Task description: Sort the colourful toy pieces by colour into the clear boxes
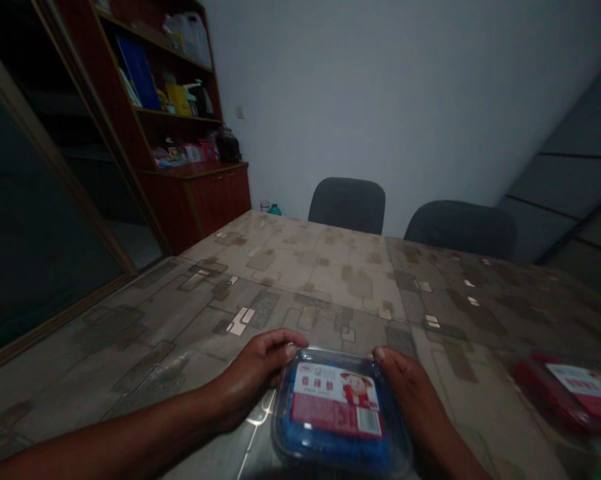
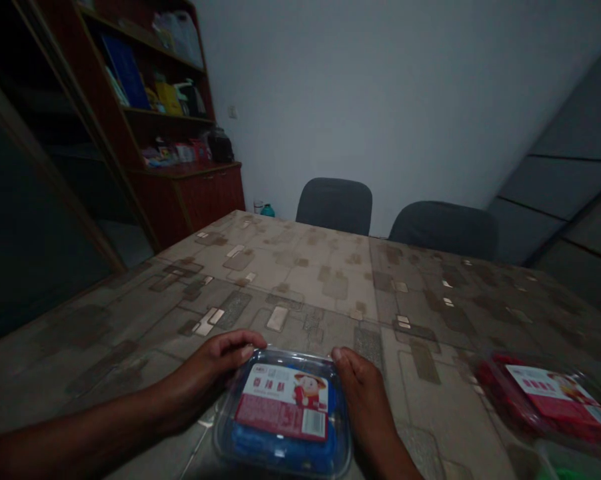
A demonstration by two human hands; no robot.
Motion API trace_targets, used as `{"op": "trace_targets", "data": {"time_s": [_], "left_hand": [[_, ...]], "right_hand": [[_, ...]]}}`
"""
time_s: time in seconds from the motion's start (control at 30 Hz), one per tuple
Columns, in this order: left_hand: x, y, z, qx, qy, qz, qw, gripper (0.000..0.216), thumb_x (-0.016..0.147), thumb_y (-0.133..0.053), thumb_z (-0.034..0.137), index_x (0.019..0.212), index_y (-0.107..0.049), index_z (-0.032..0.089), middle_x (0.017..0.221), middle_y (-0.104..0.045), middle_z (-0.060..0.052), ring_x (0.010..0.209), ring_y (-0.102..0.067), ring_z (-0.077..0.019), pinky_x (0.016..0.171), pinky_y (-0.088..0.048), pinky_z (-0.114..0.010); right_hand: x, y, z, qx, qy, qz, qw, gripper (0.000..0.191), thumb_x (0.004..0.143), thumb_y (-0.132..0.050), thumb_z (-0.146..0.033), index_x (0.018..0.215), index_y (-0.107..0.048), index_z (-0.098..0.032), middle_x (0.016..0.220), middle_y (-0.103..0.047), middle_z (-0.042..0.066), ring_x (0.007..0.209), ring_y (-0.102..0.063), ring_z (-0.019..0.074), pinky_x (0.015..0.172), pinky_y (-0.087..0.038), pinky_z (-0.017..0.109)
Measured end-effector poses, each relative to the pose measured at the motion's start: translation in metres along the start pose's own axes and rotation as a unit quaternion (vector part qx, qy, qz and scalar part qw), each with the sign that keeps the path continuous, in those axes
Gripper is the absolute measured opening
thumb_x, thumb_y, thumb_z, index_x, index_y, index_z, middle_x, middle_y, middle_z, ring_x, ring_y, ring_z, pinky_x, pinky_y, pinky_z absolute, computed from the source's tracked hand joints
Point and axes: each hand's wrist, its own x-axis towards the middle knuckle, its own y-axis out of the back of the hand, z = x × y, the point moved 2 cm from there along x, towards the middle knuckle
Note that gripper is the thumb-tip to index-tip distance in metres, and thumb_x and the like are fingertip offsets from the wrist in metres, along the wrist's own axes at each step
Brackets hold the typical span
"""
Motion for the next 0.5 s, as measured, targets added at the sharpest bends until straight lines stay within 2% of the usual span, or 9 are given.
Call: {"op": "trace_targets", "data": {"time_s": [0.1, 0.2, 0.3, 0.4, 0.5], "left_hand": [[0.006, 0.003, 0.001, 0.039, -0.019, -0.010, 0.999, 0.038, 0.079, -0.079, 0.045, 0.099, -0.068, 0.015, 0.076, -0.062, -0.001, 0.063, -0.054, -0.0125, 0.057, -0.039, -0.022], [0.006, 0.003, 0.002, 0.105, -0.049, -0.014, 0.993, 0.039, 0.083, -0.073, 0.049, 0.101, -0.069, 0.014, 0.074, -0.061, 0.000, 0.059, -0.052, -0.0119, 0.053, -0.038, -0.022], [0.004, 0.001, 0.001, 0.138, -0.057, -0.007, 0.989, 0.041, 0.086, -0.068, 0.052, 0.102, -0.068, 0.015, 0.071, -0.057, 0.002, 0.055, -0.048, -0.0110, 0.048, -0.034, -0.021], [0.001, 0.000, 0.003, 0.146, -0.063, -0.013, 0.987, 0.043, 0.088, -0.064, 0.055, 0.105, -0.066, 0.016, 0.075, -0.058, 0.000, 0.059, -0.051, -0.0126, 0.051, -0.037, -0.022], [-0.009, 0.000, 0.013, 0.186, -0.058, -0.050, 0.980, 0.048, 0.092, -0.059, 0.058, 0.119, -0.062, 0.019, 0.091, -0.065, -0.004, 0.075, -0.060, -0.0180, 0.062, -0.047, -0.026]], "right_hand": [[0.003, 0.000, -0.001, -0.008, -0.005, 0.006, 1.000, 0.056, 0.082, -0.057, -0.074, 0.066, -0.054, -0.021, 0.058, -0.053, -0.002, 0.054, -0.047, 0.0148, 0.048, -0.036, 0.025], [-0.004, 0.002, -0.012, -0.002, -0.014, -0.029, 0.999, 0.056, 0.088, -0.052, -0.072, 0.078, -0.064, -0.018, 0.066, -0.063, 0.001, 0.059, -0.057, 0.0183, 0.054, -0.044, 0.027], [-0.020, 0.012, -0.024, -0.047, 0.005, -0.048, 0.998, 0.058, 0.091, -0.047, -0.070, 0.096, -0.072, -0.018, 0.092, -0.075, 0.008, 0.083, -0.068, 0.0257, 0.074, -0.054, 0.034], [-0.039, 0.019, -0.026, -0.113, 0.008, -0.036, 0.993, 0.059, 0.091, -0.049, -0.070, 0.115, -0.072, -0.021, 0.117, -0.074, 0.010, 0.108, -0.067, 0.0308, 0.097, -0.051, 0.040], [-0.056, 0.018, -0.016, -0.116, -0.004, -0.017, 0.993, 0.063, 0.091, -0.046, -0.070, 0.128, -0.068, -0.025, 0.122, -0.074, 0.011, 0.119, -0.064, 0.0333, 0.097, -0.053, 0.042]]}}
